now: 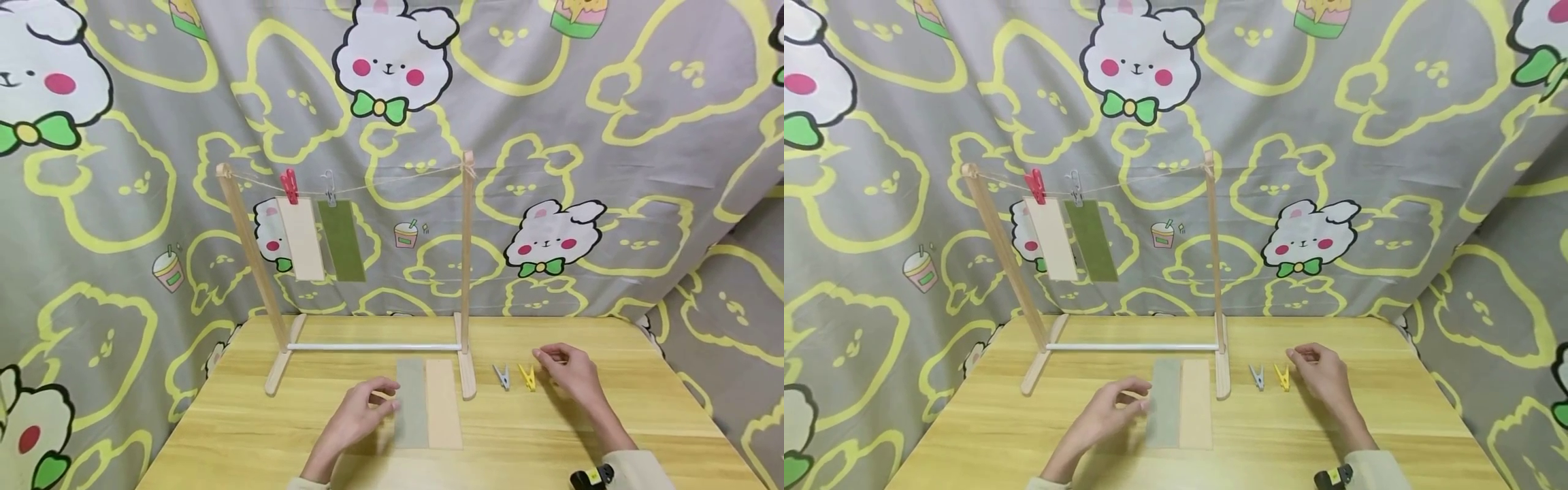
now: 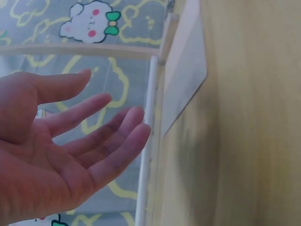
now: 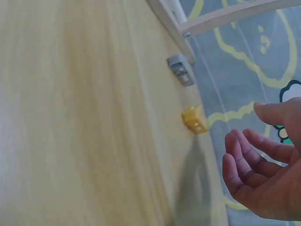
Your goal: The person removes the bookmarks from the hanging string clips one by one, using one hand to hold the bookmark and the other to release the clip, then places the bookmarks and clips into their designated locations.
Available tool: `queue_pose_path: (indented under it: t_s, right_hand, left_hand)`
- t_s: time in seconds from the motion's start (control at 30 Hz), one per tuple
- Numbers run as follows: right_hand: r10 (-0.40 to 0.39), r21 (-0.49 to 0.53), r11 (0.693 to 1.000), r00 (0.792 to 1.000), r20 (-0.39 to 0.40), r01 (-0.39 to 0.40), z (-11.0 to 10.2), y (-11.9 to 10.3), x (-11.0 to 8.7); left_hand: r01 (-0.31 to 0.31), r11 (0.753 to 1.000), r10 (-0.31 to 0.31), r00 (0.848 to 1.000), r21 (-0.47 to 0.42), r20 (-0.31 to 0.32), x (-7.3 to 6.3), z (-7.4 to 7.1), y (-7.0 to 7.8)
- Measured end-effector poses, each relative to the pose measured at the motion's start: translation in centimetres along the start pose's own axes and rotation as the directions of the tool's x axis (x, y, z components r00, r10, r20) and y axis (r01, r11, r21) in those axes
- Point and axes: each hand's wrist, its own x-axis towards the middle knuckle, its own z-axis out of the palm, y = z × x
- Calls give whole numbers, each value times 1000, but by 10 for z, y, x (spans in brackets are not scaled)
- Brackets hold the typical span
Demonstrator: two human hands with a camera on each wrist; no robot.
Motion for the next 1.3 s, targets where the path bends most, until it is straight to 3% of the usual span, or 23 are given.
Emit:
queue_pose_path:
  t_s: [0.27, 0.57, 0.97, 1.3]
  right_hand:
    - [-20, 34, 999, 1000, -21, 20, -2, -10, -2]
    - [-27, 111, 993, 1000, -1, 27, -9, -23, -10]
    - [-104, 160, 980, 992, -68, 114, -19, -42, -15]
    - [-224, 156, 957, 966, -129, 243, -15, -67, -19]
  left_hand:
    - [-41, 999, 42, 996, 15, -78, 6, -9, 2]
    - [-73, 991, 57, 988, -115, -141, 7, -12, 8]
    - [-151, 981, 106, 941, -120, -320, 12, -15, 15]
    - [-211, 963, 131, 910, -167, -393, 17, -18, 15]
